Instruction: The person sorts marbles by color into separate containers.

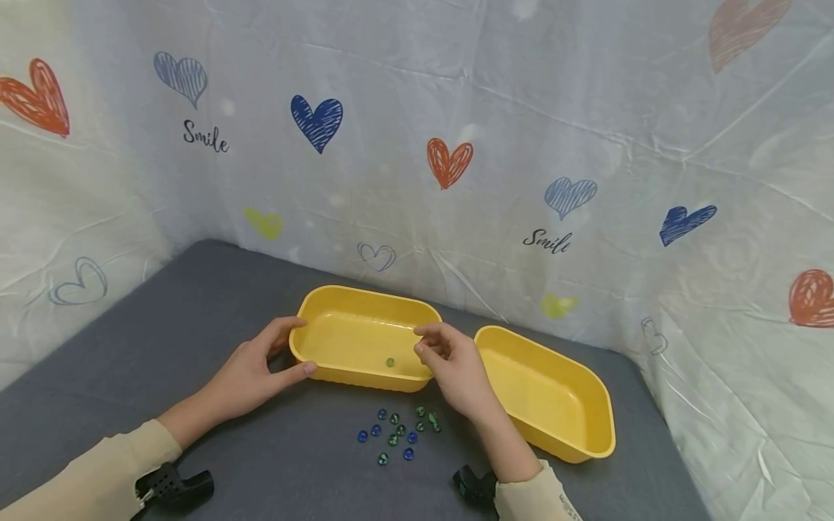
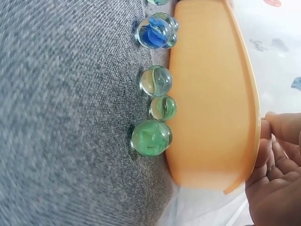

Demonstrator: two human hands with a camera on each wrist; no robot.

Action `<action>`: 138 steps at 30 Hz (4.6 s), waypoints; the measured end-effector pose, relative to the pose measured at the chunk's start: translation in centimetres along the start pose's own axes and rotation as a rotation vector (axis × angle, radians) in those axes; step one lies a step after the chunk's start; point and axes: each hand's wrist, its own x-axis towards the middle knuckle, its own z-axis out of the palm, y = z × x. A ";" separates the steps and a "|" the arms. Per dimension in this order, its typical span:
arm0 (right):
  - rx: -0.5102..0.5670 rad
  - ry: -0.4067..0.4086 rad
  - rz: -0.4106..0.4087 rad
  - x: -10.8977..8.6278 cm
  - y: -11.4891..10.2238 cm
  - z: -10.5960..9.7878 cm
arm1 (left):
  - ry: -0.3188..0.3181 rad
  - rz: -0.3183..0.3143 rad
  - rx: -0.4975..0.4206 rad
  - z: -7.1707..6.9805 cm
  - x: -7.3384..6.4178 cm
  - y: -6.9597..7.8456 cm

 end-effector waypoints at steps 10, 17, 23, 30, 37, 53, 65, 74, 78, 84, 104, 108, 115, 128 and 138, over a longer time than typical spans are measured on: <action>-0.002 -0.002 -0.006 0.0 0.3 0.0 | 0.010 -0.011 0.012 0.1 0.1 0.0; 0.007 -0.013 -0.013 -0.1 0.3 0.0 | 0.014 -0.007 0.023 0.0 0.0 -0.1; 0.009 -0.008 -0.024 -0.2 -0.2 -0.3 | 0.017 -0.012 0.021 0.0 0.0 0.1; 0.075 -0.050 0.023 -1.2 -3.3 -0.8 | 0.017 -0.015 0.016 -0.1 0.1 0.1; 0.119 -0.149 -0.028 -1.7 -2.5 -0.2 | 0.029 -0.022 0.013 0.1 0.2 -0.1; -0.102 -0.534 -0.103 -2.6 -1.3 0.5 | 0.048 -0.054 0.015 -0.1 0.1 0.2; -0.302 -0.551 -0.155 -2.4 -0.3 1.2 | 0.047 -0.061 0.023 0.0 0.1 0.0; -0.338 -0.560 -0.116 -2.4 0.2 1.5 | 0.050 -0.051 -0.001 0.0 0.1 0.1; -0.348 -0.562 -0.111 -2.5 0.2 1.6 | 0.046 -0.054 0.001 0.1 0.2 0.1; -0.358 -0.559 -0.117 -2.5 0.2 1.7 | 0.048 -0.047 -0.001 0.2 0.3 -0.1; -0.258 -0.578 -0.166 -2.4 -0.7 1.1 | 0.048 -0.048 -0.003 -0.1 0.1 0.1; -0.176 -0.571 -0.146 -2.5 -1.4 0.4 | 0.044 -0.042 0.001 -0.1 0.1 0.1; -0.020 -0.493 -0.118 -2.5 -2.0 -0.3 | 0.049 -0.064 0.008 0.0 0.1 0.2; 0.188 -0.189 -0.045 -1.6 -1.9 -0.5 | 0.035 -0.067 0.004 -0.1 0.2 0.2; 0.233 -0.071 0.016 -1.5 -4.0 -0.5 | 0.034 -0.063 0.019 -0.1 0.0 0.2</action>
